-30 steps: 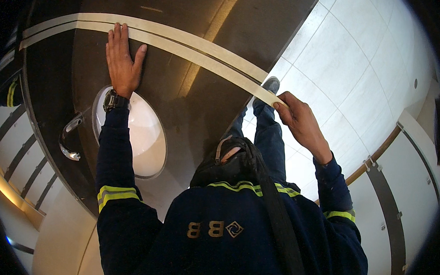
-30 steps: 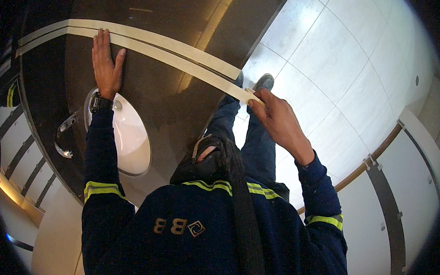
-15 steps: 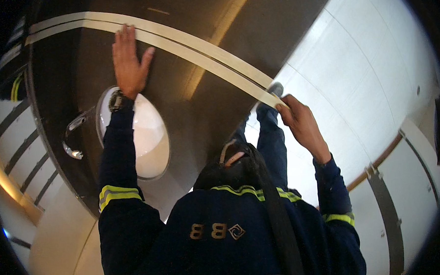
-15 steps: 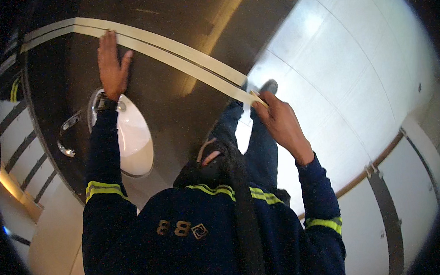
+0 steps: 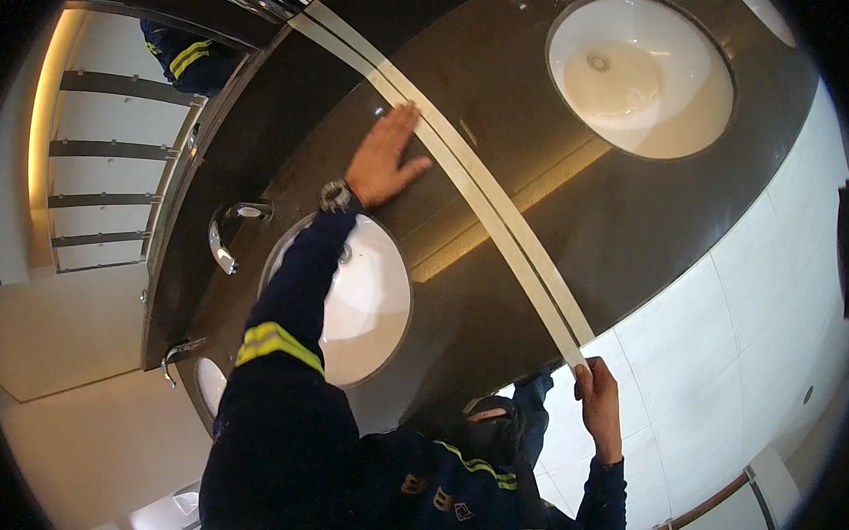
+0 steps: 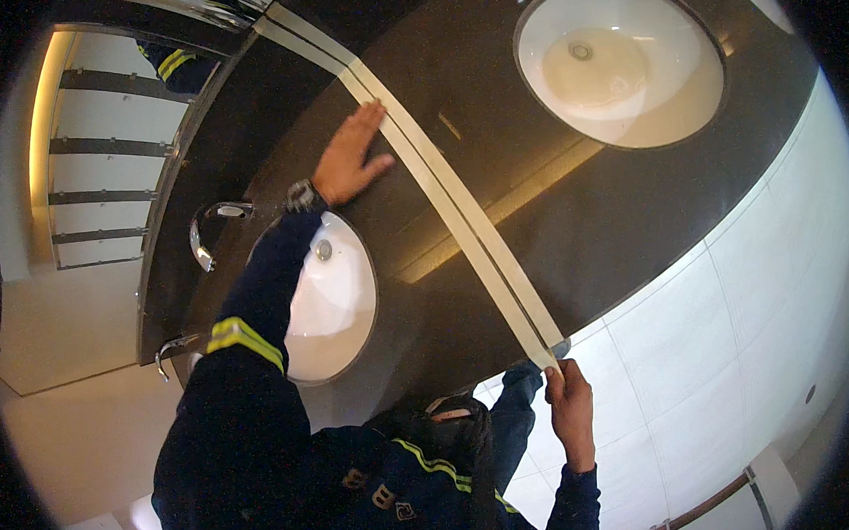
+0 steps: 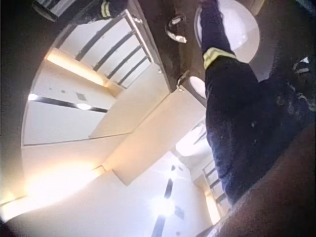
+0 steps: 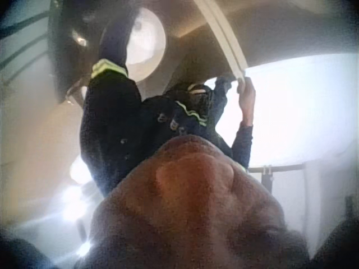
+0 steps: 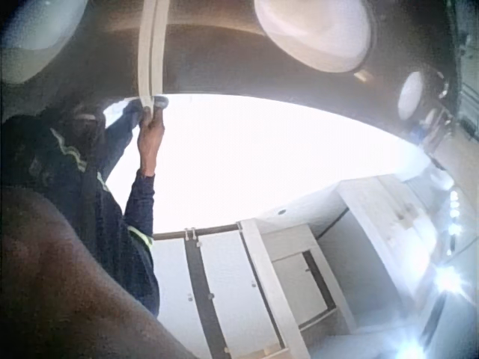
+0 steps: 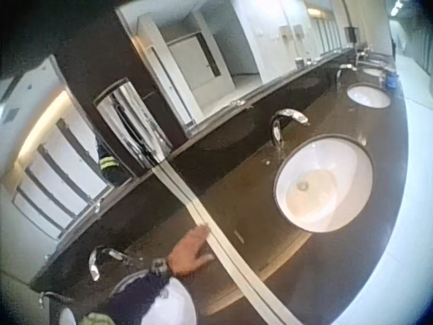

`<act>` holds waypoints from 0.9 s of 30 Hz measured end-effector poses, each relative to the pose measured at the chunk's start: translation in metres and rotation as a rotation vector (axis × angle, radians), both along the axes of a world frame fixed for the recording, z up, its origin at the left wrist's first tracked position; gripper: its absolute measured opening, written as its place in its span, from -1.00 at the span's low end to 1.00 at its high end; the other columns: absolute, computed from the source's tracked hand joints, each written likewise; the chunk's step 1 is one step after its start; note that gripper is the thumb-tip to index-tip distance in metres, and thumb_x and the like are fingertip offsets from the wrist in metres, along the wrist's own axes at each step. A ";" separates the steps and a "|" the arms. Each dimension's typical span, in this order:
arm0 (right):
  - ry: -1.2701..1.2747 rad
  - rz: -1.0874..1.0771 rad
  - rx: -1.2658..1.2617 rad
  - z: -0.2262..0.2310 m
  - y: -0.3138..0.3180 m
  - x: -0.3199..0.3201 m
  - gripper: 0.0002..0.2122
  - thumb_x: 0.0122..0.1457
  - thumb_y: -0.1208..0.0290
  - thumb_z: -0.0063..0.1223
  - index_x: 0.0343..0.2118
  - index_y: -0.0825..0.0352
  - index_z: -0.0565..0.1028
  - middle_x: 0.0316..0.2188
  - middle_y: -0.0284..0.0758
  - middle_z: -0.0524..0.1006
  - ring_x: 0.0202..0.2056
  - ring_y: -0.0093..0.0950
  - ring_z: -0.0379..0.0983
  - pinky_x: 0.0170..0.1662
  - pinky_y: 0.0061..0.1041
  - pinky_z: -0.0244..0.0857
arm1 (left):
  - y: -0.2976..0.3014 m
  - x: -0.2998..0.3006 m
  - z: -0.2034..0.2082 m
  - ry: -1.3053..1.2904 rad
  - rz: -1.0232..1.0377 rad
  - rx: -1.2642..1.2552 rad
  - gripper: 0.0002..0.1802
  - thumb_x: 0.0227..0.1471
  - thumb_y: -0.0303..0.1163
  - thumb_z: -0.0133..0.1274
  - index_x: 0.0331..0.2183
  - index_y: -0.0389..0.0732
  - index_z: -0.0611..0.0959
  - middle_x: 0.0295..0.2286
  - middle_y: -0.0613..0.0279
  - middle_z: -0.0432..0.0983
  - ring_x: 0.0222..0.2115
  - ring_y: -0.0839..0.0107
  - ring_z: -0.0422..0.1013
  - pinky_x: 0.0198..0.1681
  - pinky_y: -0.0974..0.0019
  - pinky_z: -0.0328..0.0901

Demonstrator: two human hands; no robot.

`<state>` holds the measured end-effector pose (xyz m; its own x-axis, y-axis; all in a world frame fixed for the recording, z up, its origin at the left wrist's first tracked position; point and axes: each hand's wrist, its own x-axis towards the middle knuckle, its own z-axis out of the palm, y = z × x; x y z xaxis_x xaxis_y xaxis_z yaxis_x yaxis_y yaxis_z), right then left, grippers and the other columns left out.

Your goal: The person applies strips of masking tape along the countertop edge between sinks, smoothing each strip with their hands. They then pick up a putty knife and a small container, holding them near the taped area.

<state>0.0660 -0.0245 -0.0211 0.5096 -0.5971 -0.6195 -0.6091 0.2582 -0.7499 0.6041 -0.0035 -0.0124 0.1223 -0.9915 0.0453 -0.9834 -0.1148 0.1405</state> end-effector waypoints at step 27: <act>-0.054 0.036 -0.189 -0.054 0.010 -0.018 -0.73 0.40 0.25 -0.02 -0.17 0.43 0.48 -0.47 -0.07 0.56 -0.45 -0.27 0.51 -0.32 -0.29 0.37 | -0.044 -0.048 -0.038 -0.035 0.130 -0.094 -0.06 0.25 0.16 -0.04 0.36 -0.31 0.16 0.38 -0.15 -0.04 0.42 -0.05 -0.13 0.44 -0.08 -0.19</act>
<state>0.0481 -0.0147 -0.0748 0.5626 -0.6806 -0.4692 -0.5726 0.0885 -0.8150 0.5563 -0.0476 -0.0503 0.2455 -0.9587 0.1437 -0.9657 -0.2290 0.1224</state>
